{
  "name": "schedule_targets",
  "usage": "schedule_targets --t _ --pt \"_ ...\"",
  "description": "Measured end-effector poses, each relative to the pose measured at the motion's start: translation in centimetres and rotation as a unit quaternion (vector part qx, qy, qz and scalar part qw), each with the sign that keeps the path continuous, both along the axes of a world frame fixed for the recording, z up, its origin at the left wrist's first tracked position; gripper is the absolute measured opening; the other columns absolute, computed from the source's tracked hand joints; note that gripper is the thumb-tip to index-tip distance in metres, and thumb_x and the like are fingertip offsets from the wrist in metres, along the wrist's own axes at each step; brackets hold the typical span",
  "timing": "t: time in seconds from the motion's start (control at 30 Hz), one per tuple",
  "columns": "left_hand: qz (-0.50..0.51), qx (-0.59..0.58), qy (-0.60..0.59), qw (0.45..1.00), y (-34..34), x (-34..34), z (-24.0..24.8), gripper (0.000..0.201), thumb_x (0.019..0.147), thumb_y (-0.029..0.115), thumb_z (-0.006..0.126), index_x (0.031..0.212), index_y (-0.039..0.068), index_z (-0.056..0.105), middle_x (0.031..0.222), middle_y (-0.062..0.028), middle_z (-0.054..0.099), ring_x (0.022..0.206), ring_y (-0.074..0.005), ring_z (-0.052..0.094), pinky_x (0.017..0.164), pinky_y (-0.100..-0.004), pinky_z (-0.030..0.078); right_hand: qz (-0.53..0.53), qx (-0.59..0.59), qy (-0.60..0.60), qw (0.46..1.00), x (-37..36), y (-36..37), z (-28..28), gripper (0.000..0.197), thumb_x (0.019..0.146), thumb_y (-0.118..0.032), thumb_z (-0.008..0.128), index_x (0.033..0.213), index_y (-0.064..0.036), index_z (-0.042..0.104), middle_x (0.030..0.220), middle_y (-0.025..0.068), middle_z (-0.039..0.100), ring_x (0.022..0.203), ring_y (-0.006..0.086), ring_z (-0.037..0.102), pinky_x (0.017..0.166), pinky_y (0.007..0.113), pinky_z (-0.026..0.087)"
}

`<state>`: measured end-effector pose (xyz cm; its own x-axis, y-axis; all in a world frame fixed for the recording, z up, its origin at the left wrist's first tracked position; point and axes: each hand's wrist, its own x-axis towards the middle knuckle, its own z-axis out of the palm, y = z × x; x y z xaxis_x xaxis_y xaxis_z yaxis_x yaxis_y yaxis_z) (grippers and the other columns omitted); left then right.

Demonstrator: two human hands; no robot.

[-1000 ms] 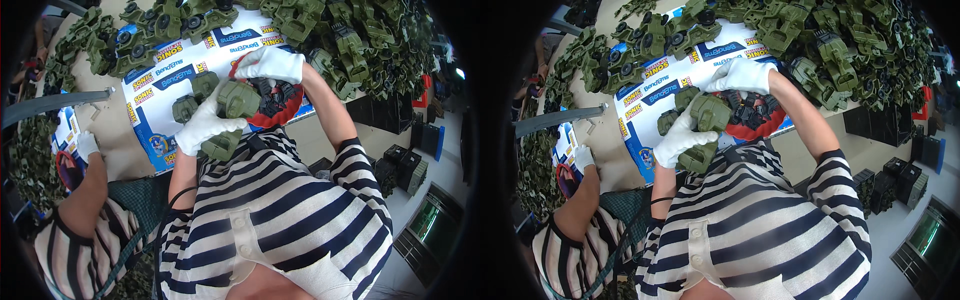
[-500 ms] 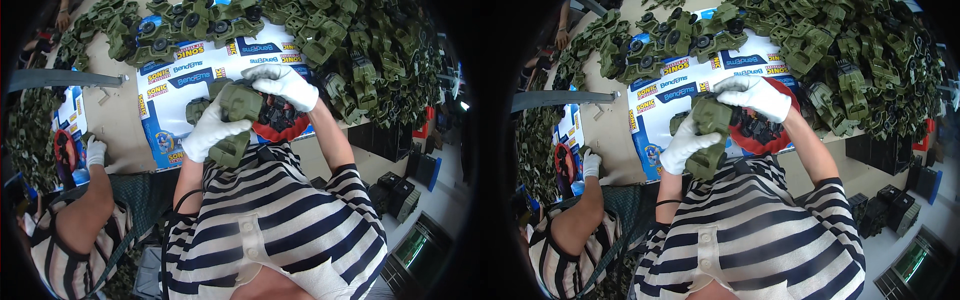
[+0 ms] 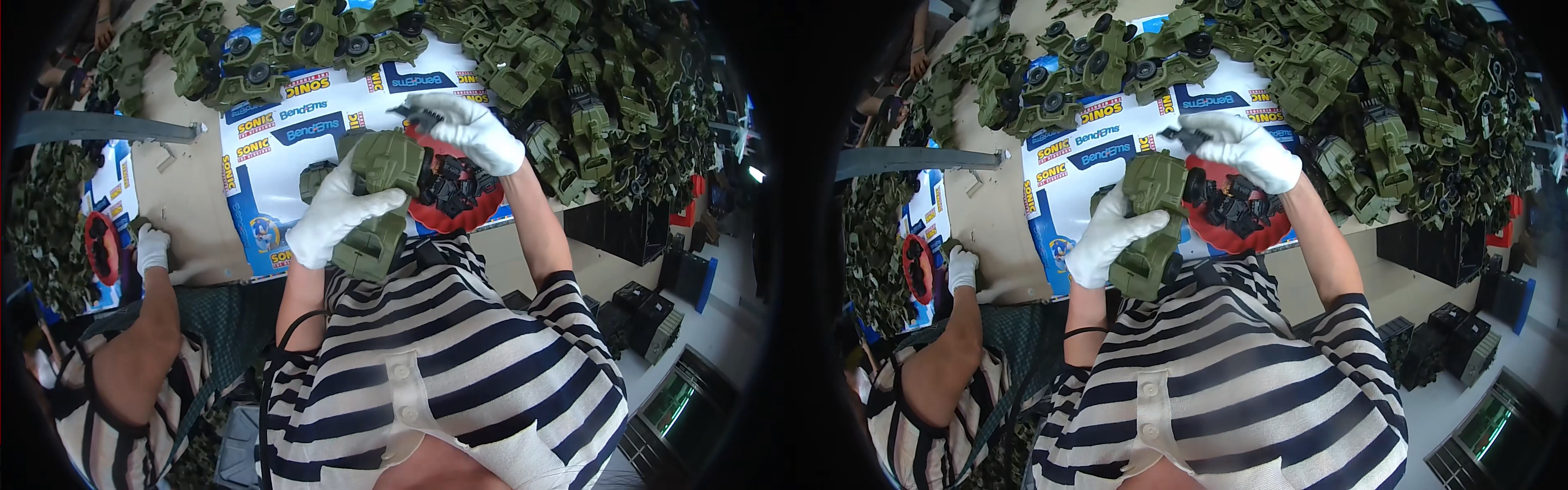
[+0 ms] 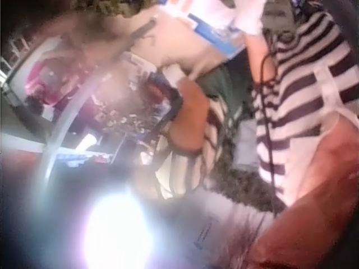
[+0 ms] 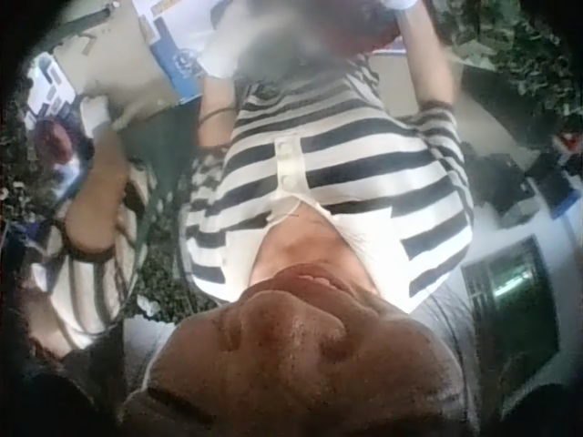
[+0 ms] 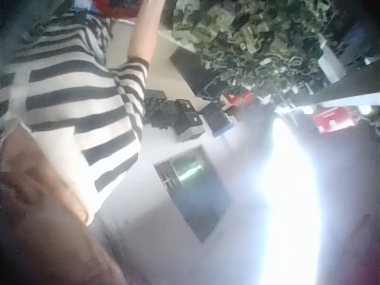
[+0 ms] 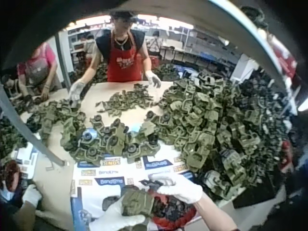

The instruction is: The person assembles green plastic toy tanks by hand. They pick up a tank body and a black track piece from a red bowl, fit the track into the body, and place the completed unit onto a table. The process is repeated continuously with multiple units.

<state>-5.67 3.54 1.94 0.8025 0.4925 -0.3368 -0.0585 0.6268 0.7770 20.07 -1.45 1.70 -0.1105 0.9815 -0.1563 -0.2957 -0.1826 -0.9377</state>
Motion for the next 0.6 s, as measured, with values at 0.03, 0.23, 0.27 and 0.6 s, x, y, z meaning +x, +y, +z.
schedule_targets --t 0.03,0.23,0.27,0.6 --pt "-0.007 -0.002 -0.001 1.000 -0.1 -0.2 0.3 0.072 0.080 0.002 0.079 0.143 0.006 0.045 0.104 0.0007 0.064 0.077 -0.0053 0.057 0.067 -0.0196 0.047 0.036 -0.015 -0.005 0.999 -0.3 -0.1 -0.1 0.048 0.092 -0.016 0.067 0.136 -0.0002 0.053 0.140 0.0103 0.055 0.123 0.0201 0.055 0.104 0.033 0.045" --pt "-0.005 -0.027 0.008 1.000 -0.7 0.1 0.8 0.072 0.081 0.005 0.079 0.143 0.004 0.044 0.110 0.0001 0.063 0.085 -0.0058 0.058 0.073 -0.0200 0.048 0.009 -0.069 0.089 0.994 -1.2 -0.7 -2.0 0.047 0.095 -0.020 0.065 0.135 0.0007 0.055 0.130 0.0089 0.062 0.117 0.0131 0.056 0.097 0.026 0.045" --pt "-0.007 -0.030 0.011 0.999 -0.8 0.1 0.7 0.071 0.081 0.005 0.079 0.143 0.003 0.044 0.110 0.0001 0.063 0.085 -0.0058 0.058 0.074 -0.0202 0.049 0.004 -0.074 0.094 0.993 -1.3 -0.9 -2.2 0.048 0.094 -0.021 0.066 0.135 0.0008 0.055 0.129 0.0083 0.063 0.113 0.0119 0.057 0.094 0.025 0.045" --pt "-0.011 -0.016 0.023 1.000 -1.2 -0.4 1.0 0.070 0.082 0.014 0.080 0.142 0.003 0.045 0.119 -0.0036 0.063 0.103 -0.0105 0.060 0.090 -0.0253 0.049 -0.002 -0.031 0.051 0.998 -1.5 -1.6 -3.2 0.045 0.093 -0.020 0.066 0.134 -0.0012 0.058 0.125 0.0056 0.065 0.099 0.0061 0.059 0.079 0.020 0.046"
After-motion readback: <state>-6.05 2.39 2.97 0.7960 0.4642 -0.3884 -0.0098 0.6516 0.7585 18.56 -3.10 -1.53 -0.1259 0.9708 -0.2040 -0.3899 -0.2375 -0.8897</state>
